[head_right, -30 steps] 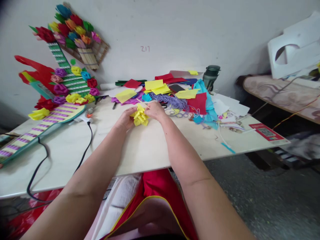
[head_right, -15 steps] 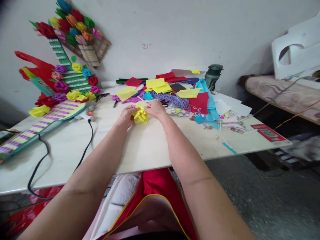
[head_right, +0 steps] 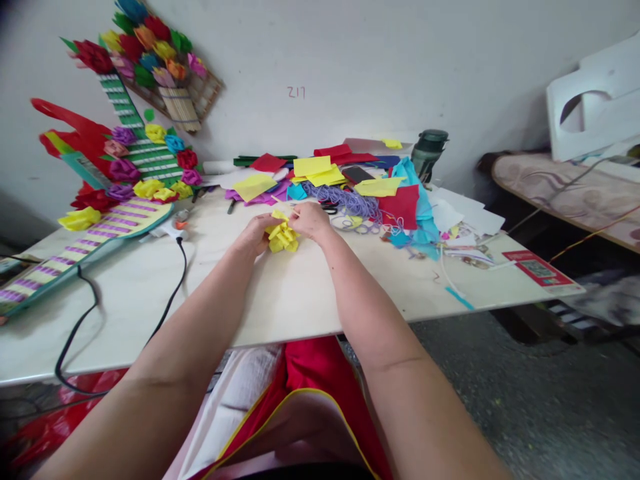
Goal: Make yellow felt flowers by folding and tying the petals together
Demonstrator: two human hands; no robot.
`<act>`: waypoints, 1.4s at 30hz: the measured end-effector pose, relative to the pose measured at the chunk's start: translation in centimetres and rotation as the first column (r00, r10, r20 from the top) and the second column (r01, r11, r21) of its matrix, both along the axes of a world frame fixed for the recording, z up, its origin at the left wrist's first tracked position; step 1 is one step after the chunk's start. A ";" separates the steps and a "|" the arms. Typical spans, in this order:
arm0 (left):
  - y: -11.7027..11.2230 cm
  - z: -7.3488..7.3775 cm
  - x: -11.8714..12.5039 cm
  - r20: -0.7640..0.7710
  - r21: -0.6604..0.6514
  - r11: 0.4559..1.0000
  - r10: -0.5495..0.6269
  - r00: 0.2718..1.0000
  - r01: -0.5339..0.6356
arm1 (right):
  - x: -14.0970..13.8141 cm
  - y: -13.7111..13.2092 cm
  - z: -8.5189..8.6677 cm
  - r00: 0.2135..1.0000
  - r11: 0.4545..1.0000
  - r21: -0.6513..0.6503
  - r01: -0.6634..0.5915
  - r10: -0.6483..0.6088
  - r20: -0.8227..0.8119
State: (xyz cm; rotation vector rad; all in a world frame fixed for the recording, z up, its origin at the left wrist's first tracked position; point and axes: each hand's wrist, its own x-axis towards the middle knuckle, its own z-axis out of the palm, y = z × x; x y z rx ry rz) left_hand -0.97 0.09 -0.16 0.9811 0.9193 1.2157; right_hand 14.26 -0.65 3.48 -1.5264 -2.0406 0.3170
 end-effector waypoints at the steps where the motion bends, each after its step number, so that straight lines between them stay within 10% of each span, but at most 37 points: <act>1: 0.1 0.0 0.0 0.002 -0.006 1.000 0.005 1.000 -0.005 | -0.1 -0.1 0.0 1.000 1.000 0.000 0.006 -0.006 0.014; 13: 0.3 0.1 0.2 0.049 -0.067 0.997 0.053 0.997 -0.049 | -0.5 -0.7 0.1 0.998 0.999 0.047 -0.004 0.001 0.061; 24: 0.3 0.0 -0.4 0.172 0.110 0.981 0.142 0.975 -0.162 | 0.7 -0.4 0.7 0.908 0.990 0.014 -0.144 0.138 -0.396; 42: 1.8 -0.8 -1.2 0.365 -0.086 0.942 0.333 0.869 -0.325 | 2.1 1.1 -0.3 0.941 0.975 0.045 -0.217 0.221 -0.255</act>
